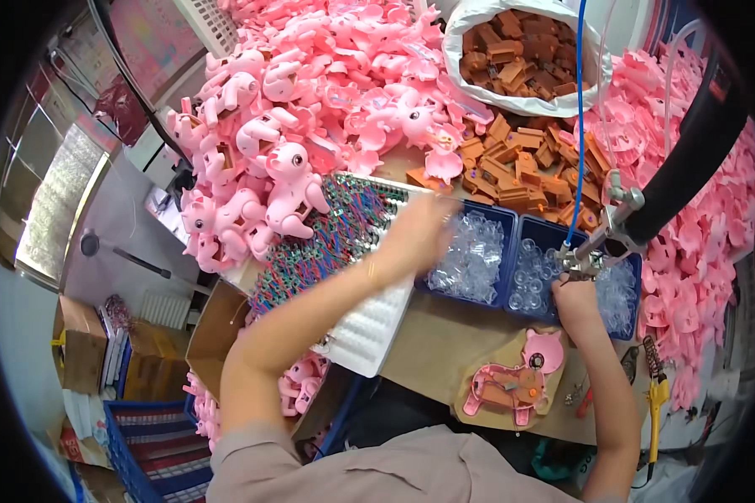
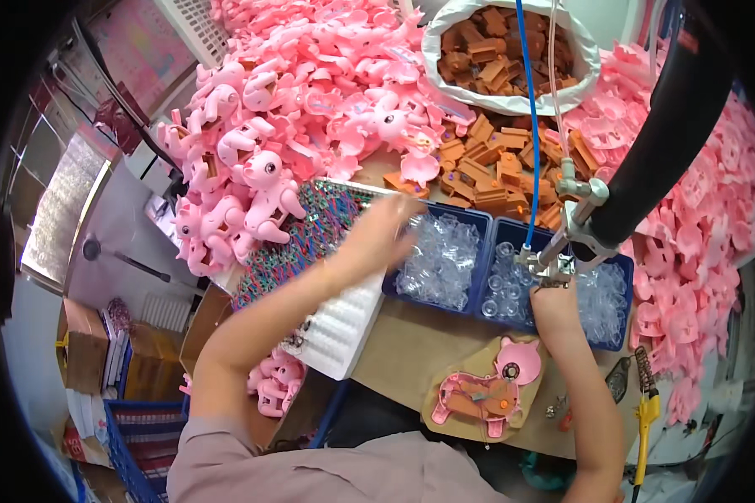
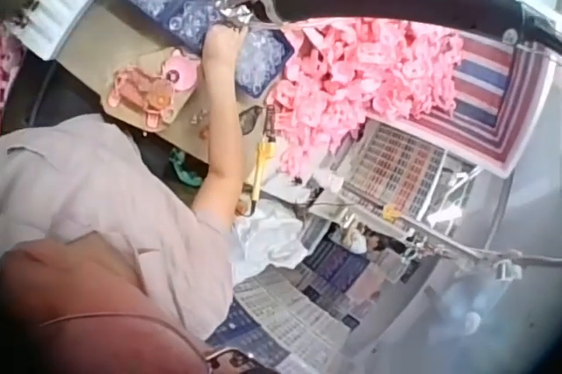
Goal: Assembling electronic toy ponies by installing internal components and sealing the housing.
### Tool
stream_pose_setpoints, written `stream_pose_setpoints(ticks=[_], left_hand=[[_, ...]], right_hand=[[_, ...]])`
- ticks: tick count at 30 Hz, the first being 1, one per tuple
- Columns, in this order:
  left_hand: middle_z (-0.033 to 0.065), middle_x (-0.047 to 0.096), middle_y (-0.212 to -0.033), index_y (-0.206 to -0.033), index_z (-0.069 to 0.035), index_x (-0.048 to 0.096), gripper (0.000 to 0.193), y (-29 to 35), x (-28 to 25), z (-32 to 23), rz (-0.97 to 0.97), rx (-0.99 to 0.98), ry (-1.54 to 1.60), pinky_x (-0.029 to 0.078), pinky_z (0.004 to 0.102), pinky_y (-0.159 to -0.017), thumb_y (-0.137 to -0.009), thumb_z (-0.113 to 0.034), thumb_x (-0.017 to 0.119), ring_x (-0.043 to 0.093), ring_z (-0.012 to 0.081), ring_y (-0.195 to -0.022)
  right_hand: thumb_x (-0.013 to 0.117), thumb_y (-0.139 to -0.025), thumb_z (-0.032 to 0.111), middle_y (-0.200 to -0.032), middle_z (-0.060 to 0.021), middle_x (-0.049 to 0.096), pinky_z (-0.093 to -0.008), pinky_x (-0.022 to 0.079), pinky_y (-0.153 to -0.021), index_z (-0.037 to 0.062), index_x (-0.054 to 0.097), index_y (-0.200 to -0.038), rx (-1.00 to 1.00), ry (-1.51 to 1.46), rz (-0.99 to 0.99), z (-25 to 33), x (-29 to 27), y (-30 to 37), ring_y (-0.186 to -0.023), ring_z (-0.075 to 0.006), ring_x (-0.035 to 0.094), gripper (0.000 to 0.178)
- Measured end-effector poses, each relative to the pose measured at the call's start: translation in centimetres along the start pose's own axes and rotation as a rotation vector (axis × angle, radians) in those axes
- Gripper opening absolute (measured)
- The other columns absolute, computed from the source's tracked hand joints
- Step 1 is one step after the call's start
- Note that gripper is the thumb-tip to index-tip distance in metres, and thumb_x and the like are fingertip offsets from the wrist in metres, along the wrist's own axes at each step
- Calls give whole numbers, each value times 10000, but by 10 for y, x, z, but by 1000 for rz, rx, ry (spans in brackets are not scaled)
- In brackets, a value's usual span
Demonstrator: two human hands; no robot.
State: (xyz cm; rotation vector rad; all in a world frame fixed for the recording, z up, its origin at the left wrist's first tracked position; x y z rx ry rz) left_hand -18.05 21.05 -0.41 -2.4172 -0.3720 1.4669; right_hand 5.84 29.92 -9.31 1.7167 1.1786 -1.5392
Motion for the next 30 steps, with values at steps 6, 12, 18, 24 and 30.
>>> stream_pose_setpoints(ticks=[6,12,18,24,30], left_hand=[[253,520,-1151,-1147,3,520,356,-88,-88,214,-711,-386,-469,431,470,-884,-813,-119,507,518,370,-1059],[104,652,-812,-1182,-9,519,512,-121,-44,213,-202,-240,-826,477,365,-706,-730,-222,631,638,262,-772],[164,654,-794,-1158,67,492,649,-72,-31,124,-73,-306,-615,501,413,-715,-693,-345,679,654,298,-743],[181,590,-1160,-1205,-90,557,482,-85,-8,186,428,-513,-288,480,401,-871,-767,-282,615,583,355,-1032],[144,616,-845,-889,-57,600,213,-90,1,192,156,360,-650,501,416,-747,-683,-103,628,612,333,-852]], right_hand=[[548,-712,107,-726,-112,587,-416,474,-593,74,595,-676,20,53,-38,18,-1,-22,-681,-298,601,68],[586,-763,72,-955,-139,610,-387,421,-868,22,571,-914,418,-330,18,-35,63,3,-888,-311,568,159],[605,-773,14,-857,-164,603,-390,459,-702,12,596,-877,338,-381,-197,2,-61,3,-794,-334,574,104],[549,-834,-11,-1026,-30,609,-238,459,-714,4,571,-1164,749,-1214,-112,-5,-51,77,-824,-94,551,331],[613,-829,85,-1032,-59,616,-244,473,-742,-2,552,-1187,882,-1476,-153,2,-62,121,-864,-113,579,374]])
Point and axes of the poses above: each hand's wrist, its own y-axis away from the middle knuckle, its own x-axis out of the palm, z = x × y, the point moved 9 cm from there along -y, towards the middle knuckle
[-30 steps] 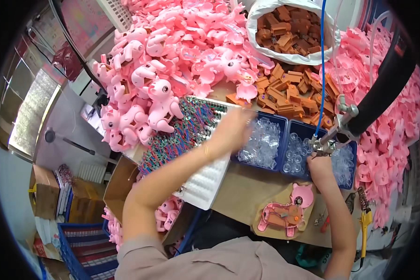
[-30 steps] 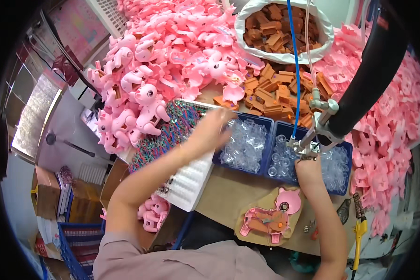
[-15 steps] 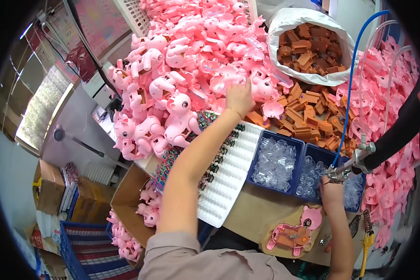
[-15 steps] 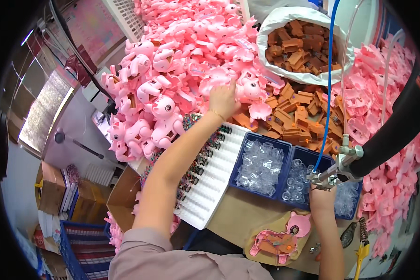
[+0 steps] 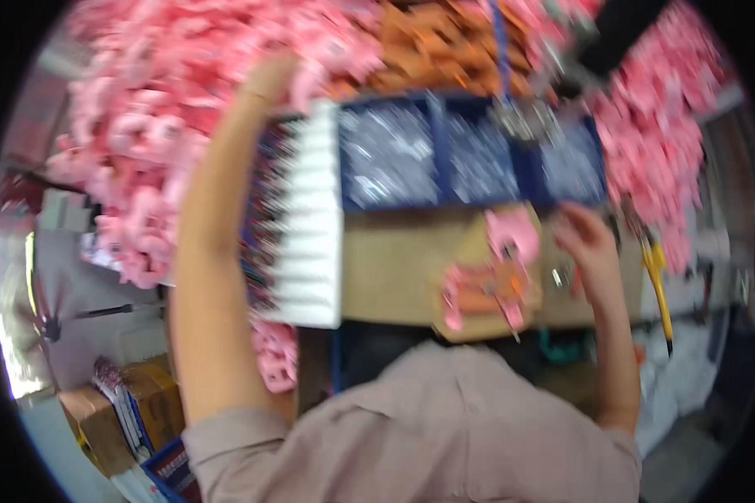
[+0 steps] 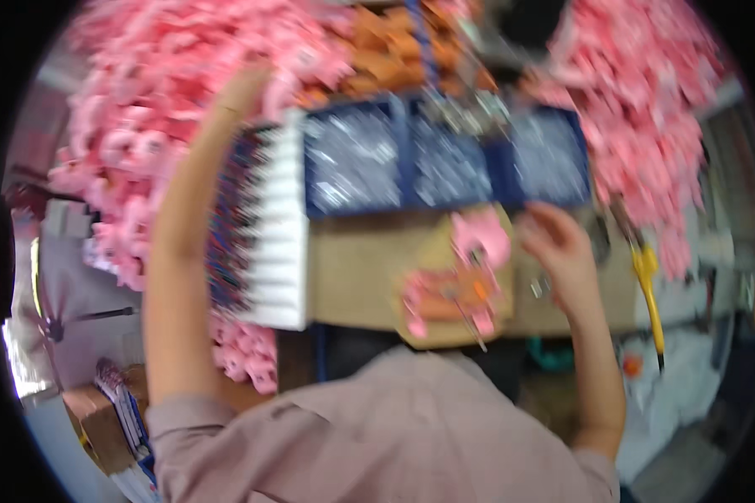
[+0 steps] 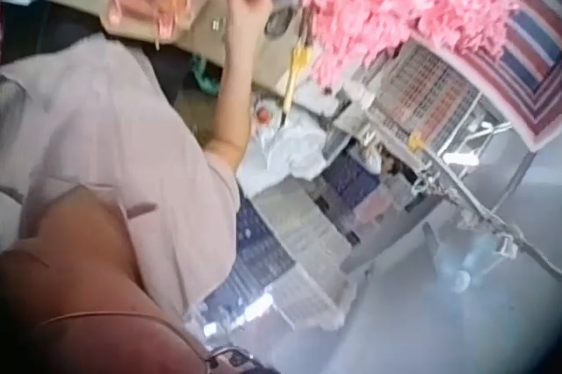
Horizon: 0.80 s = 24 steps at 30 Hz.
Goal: Assembling electronic toy ponies by installing internal components and sealing the housing.
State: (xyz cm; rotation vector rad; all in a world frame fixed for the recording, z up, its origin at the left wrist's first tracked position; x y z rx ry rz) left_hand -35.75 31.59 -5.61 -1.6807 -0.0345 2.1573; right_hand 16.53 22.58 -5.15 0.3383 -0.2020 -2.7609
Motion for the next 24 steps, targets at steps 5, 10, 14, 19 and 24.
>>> stream_pose_setpoints(ticks=[5,10,14,19,24], left_hand=[[155,615,-1058,-1159,-79,563,514,8,-33,24,-35,-95,-130,471,399,-866,-660,-106,683,585,332,-990],[184,602,-1095,-1234,-33,499,504,30,-121,-1,-312,-621,-87,468,374,-852,-829,-310,613,590,303,-995],[145,582,-1157,-1269,-37,471,487,101,-149,-26,-408,-718,523,461,326,-863,-891,-330,564,580,217,-1035],[241,445,-1318,-1273,24,437,416,179,-165,-188,-517,-960,1027,416,383,-989,-895,-131,512,500,315,-1178],[161,580,-1139,-1121,112,524,392,208,-143,-275,-448,-1147,1922,455,375,-928,-856,-177,539,571,264,-1071]], right_hand=[[640,-799,42,-953,-34,642,-213,467,-719,5,571,-1148,120,-106,72,-14,-5,53,-804,-84,603,357],[679,-760,43,-879,-63,602,-272,471,-704,-27,623,-986,-29,348,84,-17,6,84,-779,-149,588,244],[709,-731,117,-798,-110,549,-337,446,-667,-9,631,-934,-352,823,10,-3,24,85,-732,-250,560,251],[708,-726,113,-837,-98,558,-346,428,-676,11,628,-974,-423,988,52,2,35,83,-732,-256,546,280],[699,-714,60,-919,-86,574,-364,423,-674,25,620,-1035,-689,972,83,13,29,93,-769,-263,550,332]])
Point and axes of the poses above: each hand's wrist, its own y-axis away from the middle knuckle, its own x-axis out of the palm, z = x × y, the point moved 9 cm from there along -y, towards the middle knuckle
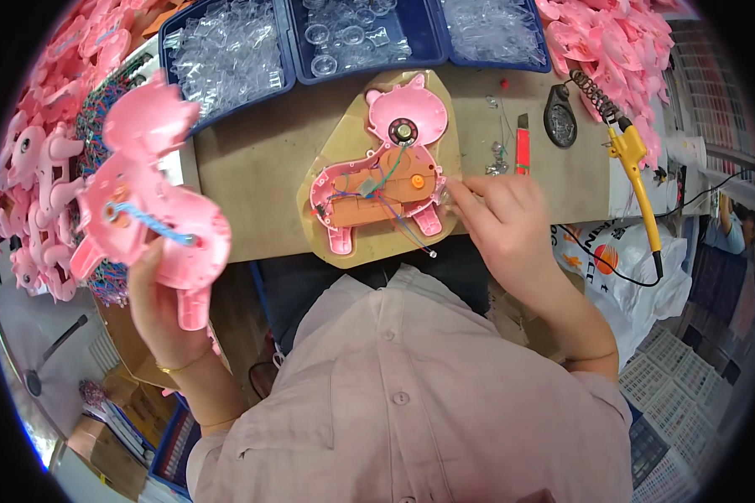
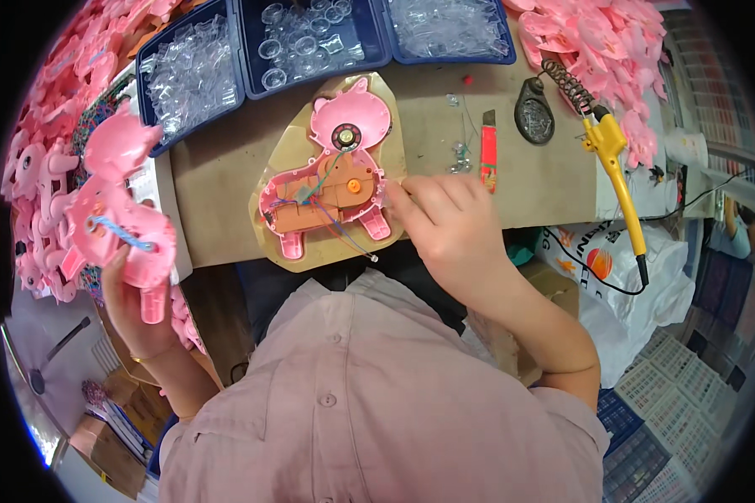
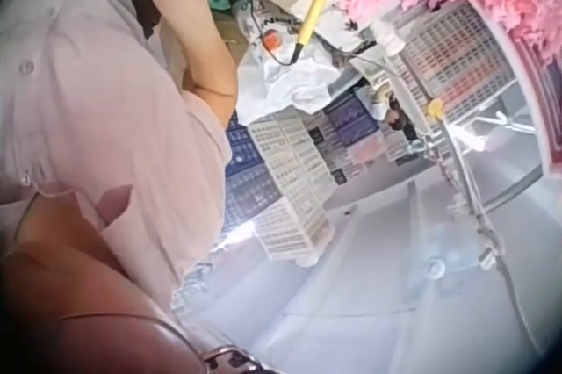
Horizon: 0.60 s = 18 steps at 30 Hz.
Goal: Assembling electronic toy ponies by installing internal components and sealing the housing.
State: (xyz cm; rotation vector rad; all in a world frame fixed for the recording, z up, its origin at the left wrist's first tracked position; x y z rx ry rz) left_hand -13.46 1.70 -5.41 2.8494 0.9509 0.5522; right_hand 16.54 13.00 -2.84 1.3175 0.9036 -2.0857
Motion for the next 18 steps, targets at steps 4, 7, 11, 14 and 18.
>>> stream_pose_setpoints(ticks=[4,7,11,14,18], left_hand=[[143,609,-1063,-1144,85,521,338,4,17,15,74,-74,-19,475,343,-884,-882,-127,514,607,214,-982],[137,619,-1046,-1157,67,510,325,-4,58,11,110,-149,-67,492,331,-850,-893,-123,524,624,202,-937],[111,636,-1012,-1122,38,519,281,-11,64,35,163,-284,-30,517,288,-775,-905,-136,561,643,157,-867],[75,633,-1020,-1120,5,540,263,-9,69,48,170,-263,-60,511,267,-765,-906,-143,578,628,122,-865],[86,606,-1086,-1165,31,513,335,0,97,57,311,-247,-174,503,265,-784,-858,-48,621,595,120,-946]], right_hand=[[690,-705,30,-1008,-90,582,-359,440,-690,53,632,-1053,-146,-18,20,4,-4,2,-845,-238,559,353],[665,-712,48,-1084,-80,573,-317,451,-704,86,655,-1027,-273,-31,-19,24,-12,-7,-884,-197,555,317],[663,-727,94,-1092,-28,581,-278,446,-675,125,658,-976,-661,82,32,65,10,2,-847,-150,560,252],[686,-735,100,-969,-17,618,-295,450,-633,106,655,-893,-542,-165,271,66,21,-12,-746,-173,575,161],[704,-730,66,-789,-48,617,-310,450,-597,47,642,-828,-188,-555,182,43,29,-36,-657,-196,579,117]])
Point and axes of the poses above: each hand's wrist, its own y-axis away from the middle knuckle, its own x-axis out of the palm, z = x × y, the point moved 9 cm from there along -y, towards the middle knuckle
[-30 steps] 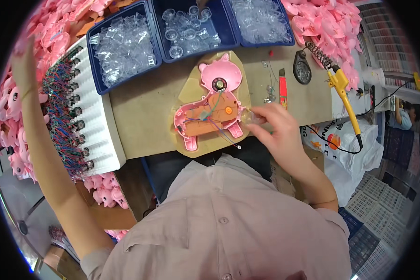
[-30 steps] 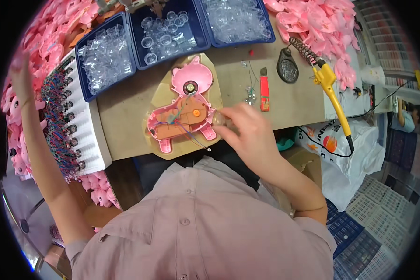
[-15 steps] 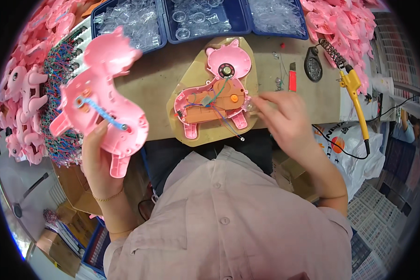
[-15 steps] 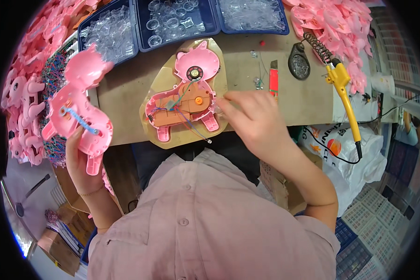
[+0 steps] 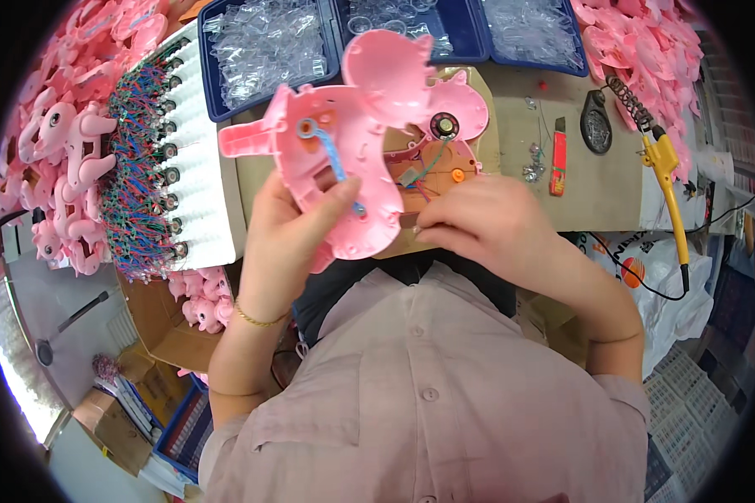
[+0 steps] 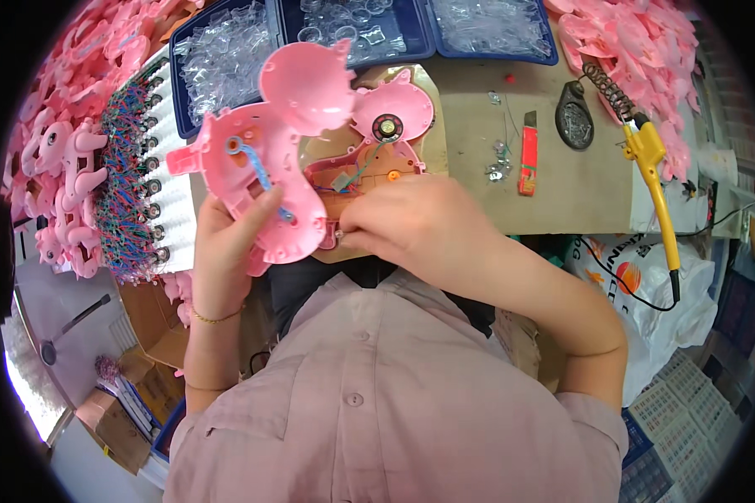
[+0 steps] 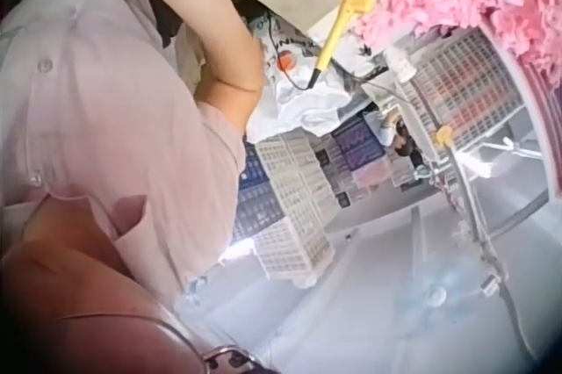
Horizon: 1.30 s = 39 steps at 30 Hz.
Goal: Assembling electronic toy ponies by installing internal components and sealing the housing.
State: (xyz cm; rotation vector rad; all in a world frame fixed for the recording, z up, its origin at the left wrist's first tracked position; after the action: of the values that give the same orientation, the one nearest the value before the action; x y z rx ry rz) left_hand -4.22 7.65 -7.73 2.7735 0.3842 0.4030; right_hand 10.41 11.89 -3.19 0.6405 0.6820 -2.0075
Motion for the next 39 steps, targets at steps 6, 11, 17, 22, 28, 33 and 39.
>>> stream_pose_setpoints(ticks=[6,11,17,22,28,33,39], left_hand=[[99,610,-1078,-1160,48,497,371,-4,11,4,20,-28,-19,506,266,-790,-831,-36,647,602,130,-947],[114,637,-1015,-1106,63,522,364,2,11,1,-71,100,-291,514,276,-770,-794,-53,671,618,146,-911],[78,672,-848,-960,48,597,256,10,22,-5,-139,153,-512,492,251,-681,-746,-67,680,604,96,-748],[79,662,-809,-939,41,606,248,14,25,-5,-153,251,-530,484,243,-649,-729,-65,686,581,79,-709],[69,661,-788,-934,31,618,226,16,24,-7,-156,356,-546,485,244,-631,-727,-44,671,592,90,-686],[63,657,-769,-937,25,622,225,17,22,-7,-178,363,-495,488,248,-625,-727,-39,669,598,97,-678],[76,647,-815,-961,21,613,251,17,29,-8,-165,450,-588,495,266,-650,-721,-33,660,612,133,-701]], right_hand=[[671,-770,15,-779,-42,624,-231,425,-595,2,645,-843,394,-446,-172,-28,-10,11,-674,-99,557,79],[663,-774,8,-826,-32,622,-218,418,-599,2,641,-864,476,-536,-263,-33,-11,12,-704,-81,542,92],[679,-703,9,-801,-51,551,-300,405,-601,38,638,-832,98,62,-449,6,-24,-5,-724,-199,538,138],[729,-625,42,-770,-26,536,-327,349,-626,76,637,-810,175,253,-411,12,-16,-9,-688,-199,510,209],[731,-631,60,-741,-21,540,-323,343,-637,84,622,-795,167,252,-526,9,-14,-3,-681,-198,501,198],[727,-638,61,-731,-27,535,-318,344,-654,86,615,-774,182,146,-492,6,-17,-5,-687,-206,500,177],[720,-641,66,-726,-31,508,-322,339,-653,83,613,-750,232,235,-451,6,-17,-5,-702,-212,494,153]])
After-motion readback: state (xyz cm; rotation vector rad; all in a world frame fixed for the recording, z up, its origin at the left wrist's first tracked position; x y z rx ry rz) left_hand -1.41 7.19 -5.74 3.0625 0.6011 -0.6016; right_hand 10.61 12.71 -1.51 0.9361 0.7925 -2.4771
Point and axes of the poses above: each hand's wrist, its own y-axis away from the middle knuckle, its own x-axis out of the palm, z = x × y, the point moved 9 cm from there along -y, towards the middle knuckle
